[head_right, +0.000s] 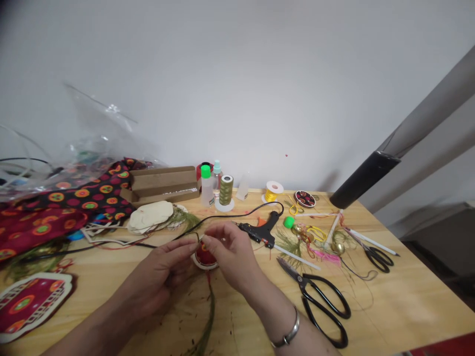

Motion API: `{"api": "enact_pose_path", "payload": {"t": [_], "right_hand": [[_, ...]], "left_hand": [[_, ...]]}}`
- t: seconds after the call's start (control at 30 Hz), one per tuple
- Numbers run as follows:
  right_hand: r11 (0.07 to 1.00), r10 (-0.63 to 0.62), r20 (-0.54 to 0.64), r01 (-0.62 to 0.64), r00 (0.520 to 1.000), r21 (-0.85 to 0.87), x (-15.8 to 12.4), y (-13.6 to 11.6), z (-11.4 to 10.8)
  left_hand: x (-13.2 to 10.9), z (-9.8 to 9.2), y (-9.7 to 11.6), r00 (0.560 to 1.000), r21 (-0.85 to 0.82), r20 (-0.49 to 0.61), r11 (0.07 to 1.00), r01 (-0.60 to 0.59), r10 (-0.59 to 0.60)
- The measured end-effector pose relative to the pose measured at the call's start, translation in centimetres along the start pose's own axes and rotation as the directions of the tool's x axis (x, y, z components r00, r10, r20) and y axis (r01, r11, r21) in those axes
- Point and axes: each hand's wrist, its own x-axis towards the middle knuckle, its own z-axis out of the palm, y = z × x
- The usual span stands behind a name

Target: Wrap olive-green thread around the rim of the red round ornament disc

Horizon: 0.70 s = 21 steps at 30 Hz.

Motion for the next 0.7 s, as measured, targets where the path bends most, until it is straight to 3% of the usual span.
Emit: {"api": "enact_pose_path", "payload": {"t": [0.1, 0.33, 0.47, 0.7], "right_hand": [[0.977, 0.158, 0.087, -0.168, 0.984, 0.13, 0.2, 0.2, 0.3], [0.941, 0.249, 0.114, -0.269, 0.962, 0.208, 0.0, 0.0, 0.5], [0.951, 0.25, 0.136, -0.269, 0.959, 0.149, 0.1, -0.3, 0.4], [0.981, 0.174, 0.09, -0.181, 0.981, 0.072, 0.3, -0.4, 0.0]], "left_hand": [[0.0, 0.1, -0.1, 1.0, 0.027, 0.027, 1.0, 0.002, -0.002], [0.4, -0.7, -1.0, 0.998, 0.119, 0.068, 0.993, 0.001, -0.009], [0.1, -0.3, -0.8, 0.994, 0.132, 0.105, 0.991, -0.004, -0.01], [0.1, -0.2, -0.6, 1.0, 0.162, 0.028, 0.987, 0.001, -0.006]]}}
